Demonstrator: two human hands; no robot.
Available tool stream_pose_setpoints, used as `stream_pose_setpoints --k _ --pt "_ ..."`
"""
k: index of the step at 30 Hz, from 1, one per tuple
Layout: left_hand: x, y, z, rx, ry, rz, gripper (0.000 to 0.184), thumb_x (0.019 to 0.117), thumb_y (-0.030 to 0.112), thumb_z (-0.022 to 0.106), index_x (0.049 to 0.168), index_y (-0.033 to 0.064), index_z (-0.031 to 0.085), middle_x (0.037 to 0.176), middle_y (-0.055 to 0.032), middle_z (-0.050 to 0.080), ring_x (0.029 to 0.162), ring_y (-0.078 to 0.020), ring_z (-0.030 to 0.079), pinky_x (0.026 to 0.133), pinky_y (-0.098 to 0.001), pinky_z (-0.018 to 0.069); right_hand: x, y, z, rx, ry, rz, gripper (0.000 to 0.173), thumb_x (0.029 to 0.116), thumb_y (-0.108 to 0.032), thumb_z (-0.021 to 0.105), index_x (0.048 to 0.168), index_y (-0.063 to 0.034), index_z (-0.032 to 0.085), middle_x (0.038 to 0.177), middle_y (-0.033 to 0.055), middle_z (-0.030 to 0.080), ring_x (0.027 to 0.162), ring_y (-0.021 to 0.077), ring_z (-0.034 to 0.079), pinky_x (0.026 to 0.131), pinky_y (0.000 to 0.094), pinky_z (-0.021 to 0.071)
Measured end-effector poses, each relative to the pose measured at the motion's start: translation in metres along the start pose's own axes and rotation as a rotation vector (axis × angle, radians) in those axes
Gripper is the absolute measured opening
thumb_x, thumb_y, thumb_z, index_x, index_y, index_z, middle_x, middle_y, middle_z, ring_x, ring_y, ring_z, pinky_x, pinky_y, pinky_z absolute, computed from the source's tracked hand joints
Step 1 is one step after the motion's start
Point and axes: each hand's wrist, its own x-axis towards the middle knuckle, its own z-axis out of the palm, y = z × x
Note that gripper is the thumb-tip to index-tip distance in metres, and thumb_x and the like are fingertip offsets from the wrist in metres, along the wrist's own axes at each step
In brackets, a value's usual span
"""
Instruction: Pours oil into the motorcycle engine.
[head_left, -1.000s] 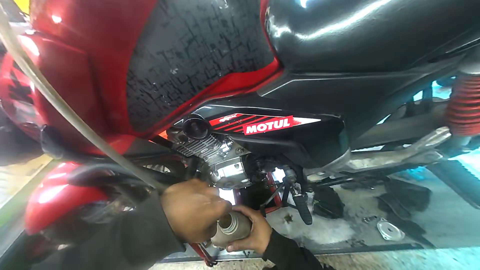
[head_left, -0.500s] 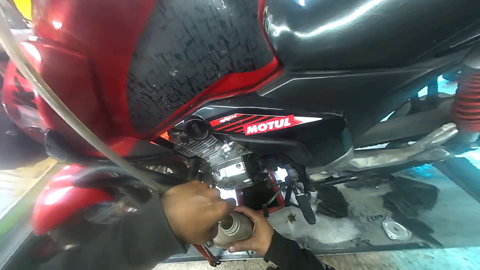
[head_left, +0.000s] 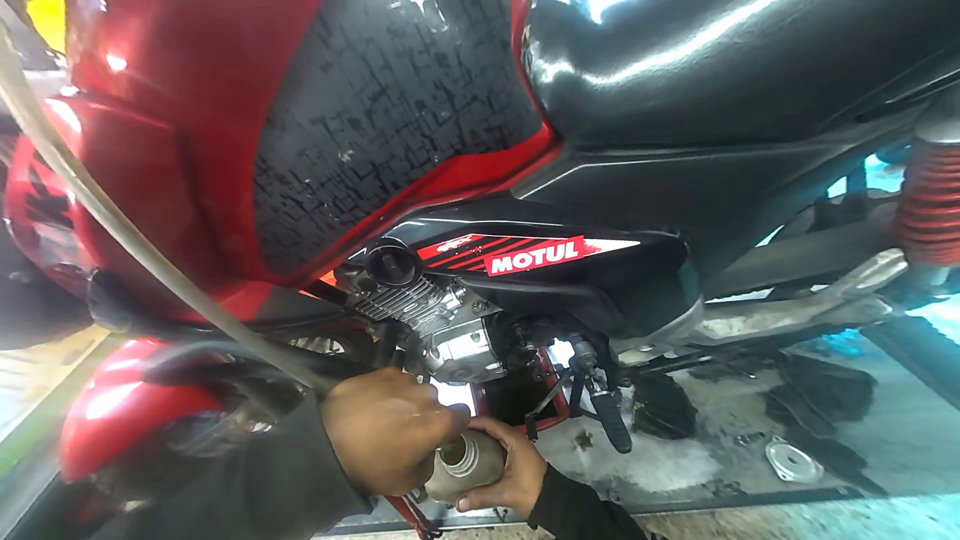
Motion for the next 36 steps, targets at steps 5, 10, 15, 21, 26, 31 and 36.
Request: stream_pose_setpoints --k 5,10,15,21,26,31,36 --pt "0.0000 -0.0004 0.0007 0.011 0.016 0.007 0.019 0.0911 0.024 0.065 0.109 0.0207 0.065 0.073 -0.0042 0.064 0.070 -0.0270 0.066 0.063 -0.0481 0.0529 0.0004 0.0025 0.0000 -0.008 0.007 -0.018 0.082 0.0589 -0.020 0.099 0.130 -0.0010 0.063 0.123 0.0072 0.070 0.117 0.0057 0.064 0.105 0.0248 0.0515" --pt "0.0000 -0.0011 0.0026 0.004 0.009 0.002 0.018 0.0914 0.024 0.065 0.109 0.0197 0.066 0.076 -0.0062 0.065 0.073 -0.0296 0.066 0.065 -0.0511 0.0534 0.0003 0.0011 0.0008 -0.005 0.007 -0.003 0.082 0.0587 -0.019 0.098 0.130 -0.0003 0.063 0.123 0.0073 0.070 0.115 0.0051 0.064 0.104 0.0249 0.0520" --pt "-0.0004 -0.0009 0.0021 -0.009 -0.010 -0.010 0.018 0.0921 0.023 0.063 0.110 0.0197 0.066 0.077 -0.0065 0.065 0.074 -0.0297 0.067 0.066 -0.0509 0.0532 0.0011 0.0029 0.0011 0.008 -0.006 -0.001 0.082 0.0593 -0.018 0.098 0.130 -0.0005 0.063 0.123 0.0071 0.070 0.116 0.0056 0.064 0.104 0.0249 0.0519" --pt "-0.0006 -0.0037 0.0044 0.003 0.028 0.027 0.016 0.0910 0.023 0.064 0.107 0.0194 0.066 0.073 -0.0053 0.064 0.070 -0.0280 0.066 0.062 -0.0494 0.0527 0.0025 0.0067 0.0014 0.016 0.002 -0.036 0.080 0.0594 -0.020 0.098 0.129 -0.0013 0.063 0.123 0.0062 0.070 0.116 0.0053 0.064 0.104 0.0250 0.0523" --pt "0.0006 -0.0043 0.0038 -0.009 -0.010 0.026 0.020 0.0928 0.024 0.063 0.112 0.0219 0.067 0.077 -0.0052 0.065 0.073 -0.0282 0.066 0.064 -0.0497 0.0524 0.0036 0.0056 0.0009 0.004 0.001 -0.010 0.081 0.0588 -0.020 0.099 0.129 -0.0023 0.064 0.123 0.0062 0.070 0.116 0.0060 0.064 0.104 0.0257 0.0524" --pt "0.0019 -0.0060 0.0024 -0.030 -0.046 0.034 0.022 0.0938 0.022 0.060 0.113 0.0261 0.070 0.079 -0.0051 0.067 0.075 -0.0286 0.066 0.065 -0.0509 0.0522 0.0044 0.0039 0.0024 0.008 0.003 -0.013 0.080 0.0592 -0.019 0.098 0.129 -0.0011 0.064 0.121 0.0059 0.071 0.114 0.0044 0.064 0.103 0.0241 0.0523" --pt "0.0032 -0.0081 0.0024 -0.027 -0.070 0.041 0.022 0.0942 0.021 0.060 0.113 0.0264 0.070 0.079 -0.0052 0.067 0.075 -0.0289 0.066 0.065 -0.0511 0.0519 0.0053 0.0049 0.0024 0.018 -0.002 -0.017 0.081 0.0589 -0.019 0.099 0.129 -0.0014 0.063 0.122 0.0054 0.071 0.115 0.0045 0.065 0.103 0.0239 0.0524"
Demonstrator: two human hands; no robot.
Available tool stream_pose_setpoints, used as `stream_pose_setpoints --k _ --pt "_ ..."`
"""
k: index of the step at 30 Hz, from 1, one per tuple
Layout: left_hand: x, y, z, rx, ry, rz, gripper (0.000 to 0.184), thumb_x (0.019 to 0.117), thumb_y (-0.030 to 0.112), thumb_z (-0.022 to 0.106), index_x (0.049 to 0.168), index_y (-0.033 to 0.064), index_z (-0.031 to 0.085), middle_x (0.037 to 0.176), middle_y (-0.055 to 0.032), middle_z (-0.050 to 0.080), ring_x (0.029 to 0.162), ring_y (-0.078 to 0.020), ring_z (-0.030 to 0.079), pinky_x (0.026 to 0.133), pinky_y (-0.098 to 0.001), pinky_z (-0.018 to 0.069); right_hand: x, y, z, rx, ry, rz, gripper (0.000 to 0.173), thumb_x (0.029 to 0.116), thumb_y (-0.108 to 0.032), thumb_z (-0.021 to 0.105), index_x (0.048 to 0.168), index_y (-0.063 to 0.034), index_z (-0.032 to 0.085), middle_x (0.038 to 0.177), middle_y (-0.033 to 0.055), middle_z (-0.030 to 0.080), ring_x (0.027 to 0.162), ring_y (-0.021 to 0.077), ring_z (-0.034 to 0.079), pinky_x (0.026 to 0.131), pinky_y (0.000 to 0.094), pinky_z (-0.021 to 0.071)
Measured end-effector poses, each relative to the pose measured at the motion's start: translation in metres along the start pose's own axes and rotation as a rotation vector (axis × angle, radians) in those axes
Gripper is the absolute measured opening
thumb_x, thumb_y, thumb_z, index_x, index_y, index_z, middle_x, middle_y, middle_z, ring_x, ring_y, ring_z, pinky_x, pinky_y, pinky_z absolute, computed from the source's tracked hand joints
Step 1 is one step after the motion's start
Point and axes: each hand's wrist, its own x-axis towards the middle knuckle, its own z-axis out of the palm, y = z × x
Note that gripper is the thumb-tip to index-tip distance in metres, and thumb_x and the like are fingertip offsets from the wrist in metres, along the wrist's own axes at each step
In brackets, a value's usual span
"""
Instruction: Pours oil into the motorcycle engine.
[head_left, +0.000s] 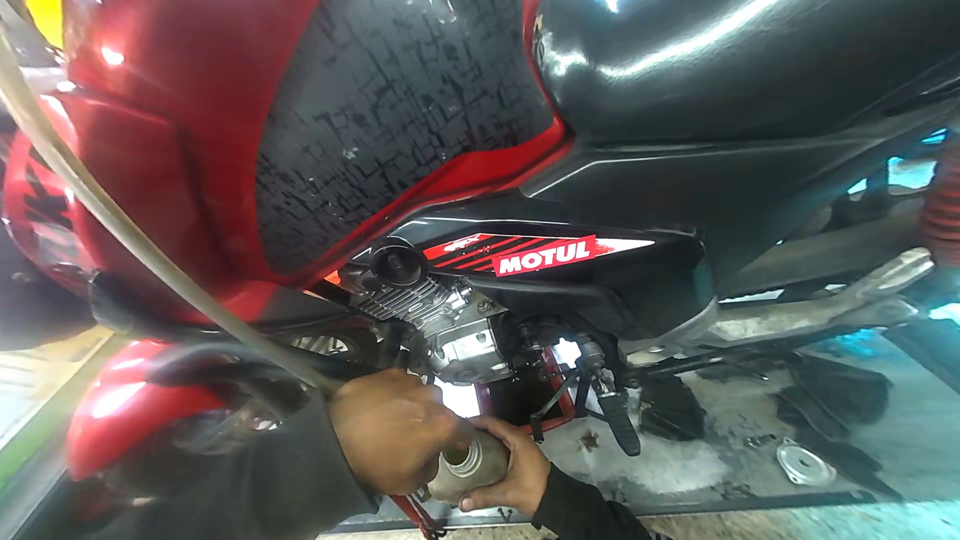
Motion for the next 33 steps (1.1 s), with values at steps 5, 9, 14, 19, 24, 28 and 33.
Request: stream_pose_setpoints --k 5,9,14,19,24,28,33 --pt "0.001 -0.003 0.002 -0.020 0.009 0.032 0.022 0.0940 0.021 0.061 0.113 0.0258 0.071 0.079 -0.0060 0.068 0.075 -0.0300 0.067 0.063 -0.0528 0.0522 0.000 -0.003 0.001 0.007 0.018 -0.011 0.080 0.0582 -0.018 0.099 0.128 -0.0007 0.063 0.120 0.0056 0.071 0.114 0.0042 0.065 0.103 0.0241 0.0531" --pt "0.000 -0.002 0.002 -0.014 -0.001 0.030 0.023 0.0945 0.020 0.060 0.114 0.0266 0.071 0.080 -0.0059 0.068 0.077 -0.0303 0.067 0.066 -0.0527 0.0525 0.000 -0.002 0.002 0.010 0.019 -0.027 0.080 0.0584 -0.019 0.099 0.128 -0.0008 0.063 0.121 0.0050 0.071 0.114 0.0041 0.065 0.103 0.0239 0.0529" --pt "0.001 -0.002 0.003 -0.010 -0.004 0.031 0.023 0.0945 0.022 0.061 0.114 0.0285 0.071 0.079 -0.0051 0.067 0.075 -0.0288 0.066 0.064 -0.0514 0.0517 -0.001 0.000 0.001 0.015 0.009 -0.030 0.081 0.0582 -0.019 0.099 0.129 -0.0009 0.063 0.121 0.0055 0.071 0.114 0.0046 0.065 0.103 0.0241 0.0532" --pt "0.000 -0.001 0.001 -0.016 -0.042 0.029 0.025 0.0959 0.021 0.058 0.117 0.0274 0.070 0.082 -0.0063 0.068 0.077 -0.0300 0.067 0.067 -0.0520 0.0520 -0.001 -0.001 0.002 0.016 0.011 -0.024 0.080 0.0580 -0.018 0.099 0.128 -0.0012 0.064 0.120 0.0051 0.071 0.114 0.0046 0.065 0.103 0.0243 0.0531" --pt "-0.001 0.004 -0.003 -0.023 -0.100 -0.021 0.028 0.0978 0.021 0.056 0.122 0.0271 0.069 0.085 -0.0087 0.069 0.082 -0.0320 0.067 0.072 -0.0535 0.0524 -0.002 0.000 0.001 0.018 0.002 -0.032 0.081 0.0583 -0.018 0.099 0.129 -0.0013 0.063 0.121 0.0050 0.071 0.114 0.0050 0.065 0.103 0.0244 0.0533" --pt "-0.001 0.005 -0.002 -0.009 -0.097 -0.017 0.026 0.0979 0.022 0.056 0.119 0.0264 0.069 0.083 -0.0082 0.068 0.081 -0.0316 0.067 0.071 -0.0527 0.0521 -0.003 0.000 0.001 0.017 0.005 -0.038 0.081 0.0576 -0.018 0.099 0.128 -0.0007 0.064 0.120 0.0052 0.071 0.114 0.0047 0.065 0.103 0.0241 0.0531" --pt "0.000 0.009 -0.005 -0.023 -0.120 -0.038 0.023 0.0975 0.025 0.058 0.117 0.0238 0.070 0.085 -0.0094 0.068 0.082 -0.0325 0.067 0.072 -0.0545 0.0522 -0.004 -0.003 0.000 -0.003 0.001 -0.024 0.081 0.0579 -0.020 0.100 0.129 -0.0016 0.064 0.121 0.0045 0.071 0.115 0.0046 0.065 0.104 0.0246 0.0528"
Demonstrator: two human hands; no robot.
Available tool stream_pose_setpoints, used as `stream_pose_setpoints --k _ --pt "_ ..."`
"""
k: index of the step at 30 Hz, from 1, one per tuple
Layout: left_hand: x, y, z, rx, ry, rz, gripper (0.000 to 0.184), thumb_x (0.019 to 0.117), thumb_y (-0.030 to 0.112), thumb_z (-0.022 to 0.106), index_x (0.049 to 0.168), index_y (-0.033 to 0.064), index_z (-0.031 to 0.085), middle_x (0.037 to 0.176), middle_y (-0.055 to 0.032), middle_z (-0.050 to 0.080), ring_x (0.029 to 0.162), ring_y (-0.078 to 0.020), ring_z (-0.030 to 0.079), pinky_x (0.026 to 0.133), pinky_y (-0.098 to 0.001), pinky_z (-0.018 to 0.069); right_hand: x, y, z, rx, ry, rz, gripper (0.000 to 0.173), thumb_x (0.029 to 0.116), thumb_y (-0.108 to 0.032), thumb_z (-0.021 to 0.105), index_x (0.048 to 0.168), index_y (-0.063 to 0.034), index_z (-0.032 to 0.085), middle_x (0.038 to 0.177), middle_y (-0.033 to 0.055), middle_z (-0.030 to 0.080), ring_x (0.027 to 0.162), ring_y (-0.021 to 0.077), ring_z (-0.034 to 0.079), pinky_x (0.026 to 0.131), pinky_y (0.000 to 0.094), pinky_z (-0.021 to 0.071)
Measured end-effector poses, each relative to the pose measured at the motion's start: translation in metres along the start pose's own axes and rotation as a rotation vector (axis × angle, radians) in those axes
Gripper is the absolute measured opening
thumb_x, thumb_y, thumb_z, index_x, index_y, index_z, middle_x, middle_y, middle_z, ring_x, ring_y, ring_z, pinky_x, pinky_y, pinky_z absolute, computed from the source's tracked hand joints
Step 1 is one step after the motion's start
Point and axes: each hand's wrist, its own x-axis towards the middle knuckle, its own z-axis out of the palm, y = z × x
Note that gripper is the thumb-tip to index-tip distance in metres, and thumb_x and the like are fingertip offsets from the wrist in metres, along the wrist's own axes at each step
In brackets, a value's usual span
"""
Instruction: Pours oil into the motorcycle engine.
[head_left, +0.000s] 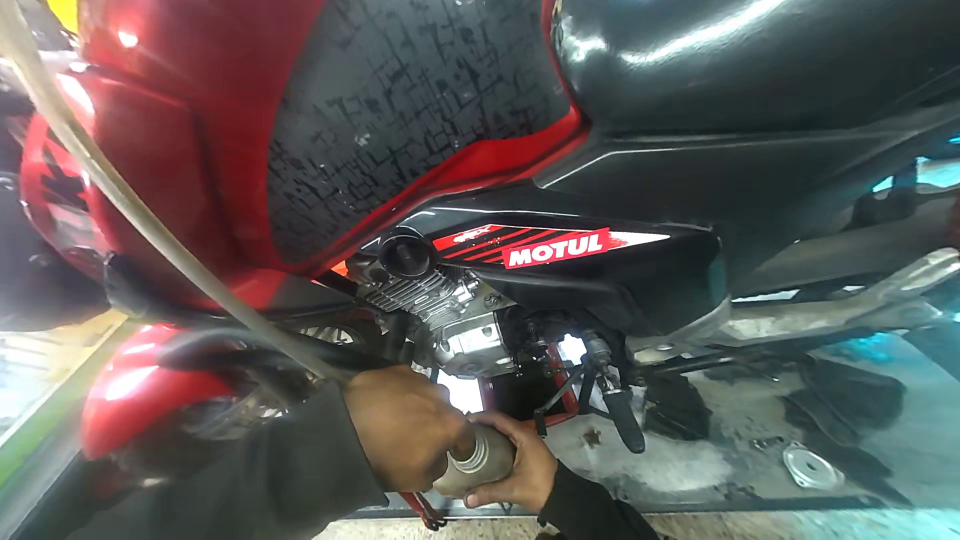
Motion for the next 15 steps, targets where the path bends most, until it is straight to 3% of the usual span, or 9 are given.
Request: stream_pose_setpoints --k 7,11,13,15 --pt "0.002 0.004 0.005 -0.030 0.048 0.046 0.019 0.1018 0.027 0.052 0.111 0.0176 0.067 0.077 -0.0107 0.064 0.075 -0.0336 0.067 0.064 -0.0536 0.0525 -0.001 -0.003 -0.002 0.002 0.004 -0.015 0.082 0.0578 -0.021 0.099 0.128 -0.0009 0.063 0.121 0.0041 0.071 0.114 0.0024 0.064 0.103 0.0229 0.0523" --pt "0.004 0.010 0.000 -0.056 0.046 0.053 0.021 0.1022 0.026 0.052 0.114 0.0168 0.066 0.080 -0.0126 0.066 0.076 -0.0361 0.067 0.064 -0.0563 0.0525 -0.010 -0.006 -0.008 -0.023 0.017 -0.030 0.083 0.0578 -0.024 0.099 0.129 -0.0002 0.063 0.120 0.0053 0.072 0.114 0.0032 0.065 0.103 0.0234 0.0529" --pt "0.001 0.019 -0.002 -0.062 0.145 0.052 0.022 0.0998 0.025 0.056 0.115 0.0162 0.069 0.084 -0.0150 0.068 0.079 -0.0395 0.068 0.065 -0.0611 0.0537 -0.018 -0.014 -0.013 -0.060 0.039 -0.010 0.083 0.0578 -0.024 0.099 0.128 0.0018 0.063 0.119 0.0074 0.072 0.112 0.0054 0.066 0.102 0.0255 0.0539" --pt "-0.005 0.032 -0.001 0.004 0.425 0.099 0.020 0.0997 0.027 0.055 0.106 0.0156 0.071 0.083 -0.0127 0.069 0.075 -0.0367 0.069 0.062 -0.0575 0.0542 -0.019 -0.009 -0.016 -0.045 0.069 -0.036 0.079 0.0616 -0.023 0.098 0.126 0.0062 0.063 0.119 0.0117 0.072 0.112 0.0103 0.067 0.102 0.0301 0.0544"
